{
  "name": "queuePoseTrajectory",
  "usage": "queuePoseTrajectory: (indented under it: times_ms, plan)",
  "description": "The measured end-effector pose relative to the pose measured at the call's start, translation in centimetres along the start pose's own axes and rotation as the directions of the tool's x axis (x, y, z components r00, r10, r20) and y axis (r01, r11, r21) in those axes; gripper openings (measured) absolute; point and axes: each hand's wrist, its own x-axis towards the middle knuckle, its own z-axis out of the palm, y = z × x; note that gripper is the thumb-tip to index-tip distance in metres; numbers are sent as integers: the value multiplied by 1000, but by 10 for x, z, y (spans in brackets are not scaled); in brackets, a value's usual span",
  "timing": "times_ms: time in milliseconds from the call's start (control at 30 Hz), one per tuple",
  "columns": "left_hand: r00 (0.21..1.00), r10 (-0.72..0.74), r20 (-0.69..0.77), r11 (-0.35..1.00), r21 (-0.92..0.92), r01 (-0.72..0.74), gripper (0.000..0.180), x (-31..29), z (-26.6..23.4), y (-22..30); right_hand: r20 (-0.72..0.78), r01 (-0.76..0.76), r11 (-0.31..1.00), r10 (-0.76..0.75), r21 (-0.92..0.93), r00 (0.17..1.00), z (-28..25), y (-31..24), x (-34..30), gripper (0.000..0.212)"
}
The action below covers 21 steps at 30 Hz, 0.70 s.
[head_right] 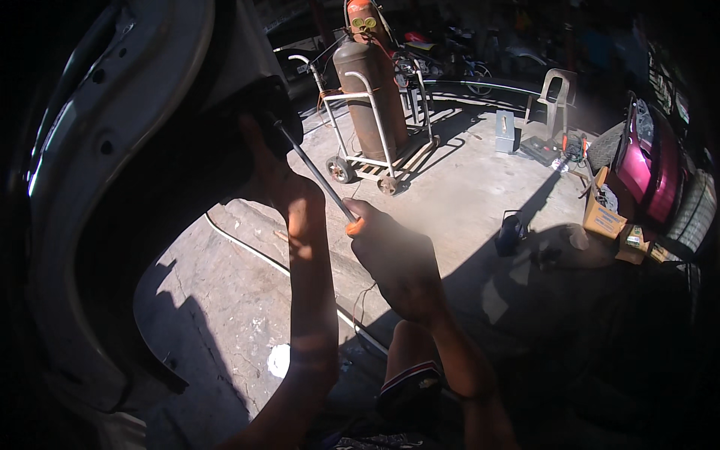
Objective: The person installs a black wheel arch trim onto a white car using a screwdriver to secure it with screws. The person sits on the floor and works around the wheel arch, tightening screws at multiple points.
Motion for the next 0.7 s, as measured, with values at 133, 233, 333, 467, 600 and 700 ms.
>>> queuePoseTrajectory:
  times_ms: [133, 233, 333, 467, 600, 700]
  plan:
    - [985, 120, -122, 990, 82, -111, 48, 1, -1, -2, -35, -67, 997, 68, 30, 997, 1, 11, 0, 45]
    - [998, -32, 45, 885, 465, 8, 62, 6, -18, -9, -31, -21, 1000, 21, 6, 999, -4, 23, 10, 47]
    - [904, 212, 372, 494, 757, -428, 76, 18, -53, -17, 10, -13, 1000, 13, -6, 1000, 4, 28, 11, 48]
    - [731, 463, 502, 370, 640, -674, 73, 39, -67, -17, 42, 3, 1000, -4, 31, 999, 31, 32, 24, 45]
    - [737, 437, 515, 351, 657, -667, 63, 28, -42, -15, -64, 189, 973, -199, -131, 978, 32, 71, 46, 29]
    - [899, 301, 319, 625, 646, -438, 56, 31, -35, -11, -13, 86, 992, -86, 94, 996, 42, 88, 52, 27]
